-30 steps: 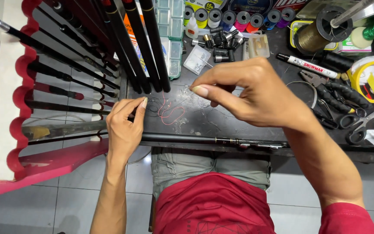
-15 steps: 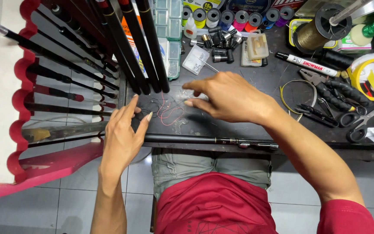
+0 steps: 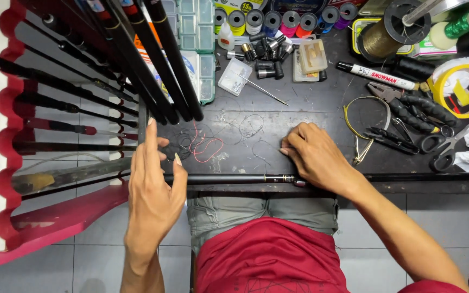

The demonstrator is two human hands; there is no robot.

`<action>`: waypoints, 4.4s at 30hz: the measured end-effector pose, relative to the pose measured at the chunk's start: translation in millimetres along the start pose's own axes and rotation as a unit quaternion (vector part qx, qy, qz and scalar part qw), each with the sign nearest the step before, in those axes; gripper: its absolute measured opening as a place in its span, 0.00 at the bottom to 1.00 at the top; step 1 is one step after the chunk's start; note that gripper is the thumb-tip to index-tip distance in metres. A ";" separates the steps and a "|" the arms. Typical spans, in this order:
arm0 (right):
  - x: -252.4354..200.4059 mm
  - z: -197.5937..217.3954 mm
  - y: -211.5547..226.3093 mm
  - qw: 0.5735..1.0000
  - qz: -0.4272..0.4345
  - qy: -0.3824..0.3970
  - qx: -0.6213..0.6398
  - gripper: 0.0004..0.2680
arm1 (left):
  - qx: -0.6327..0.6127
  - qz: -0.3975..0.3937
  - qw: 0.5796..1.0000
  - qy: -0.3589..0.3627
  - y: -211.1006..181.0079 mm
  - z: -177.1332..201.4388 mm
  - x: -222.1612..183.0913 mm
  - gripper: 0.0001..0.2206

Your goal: A person is seen repairing a fishing rod by carefully wrapping thread around a guide to secure it to the rod blank.

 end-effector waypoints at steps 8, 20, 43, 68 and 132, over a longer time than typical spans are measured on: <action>12.5 45.3 49.8 0.992 -0.027 -0.033 0.121 0.01 | -0.082 -0.075 0.990 -0.090 -44.8 -27.3 -6.0 0.21; 18.4 73.7 87.5 0.964 0.039 -0.069 0.255 0.02 | -0.321 -0.022 0.939 0.124 -62.8 -47.8 31.2 0.08; -85.1 85.0 -116.8 0.952 -0.276 -0.130 0.023 0.07 | 0.098 -0.047 0.991 0.079 8.3 -8.8 15.7 0.21; -19.6 42.1 -19.0 0.967 -0.151 -0.161 0.129 0.03 | -0.077 -0.108 0.991 -0.022 -45.7 -53.5 4.6 0.13; -51.6 40.5 -24.4 0.996 -0.035 -0.001 -0.087 0.21 | 0.232 -0.018 0.931 -0.280 20.4 -113.8 -54.8 0.23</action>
Point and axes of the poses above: each hand's wrist, its own x-axis towards the middle knuckle, its own z-axis out of the back of the hand, y = z × x, the point moved 6 cm from there along x, towards the middle knuckle, and after that the axes turned 3 degrees about -z, right-handed, at the moved point
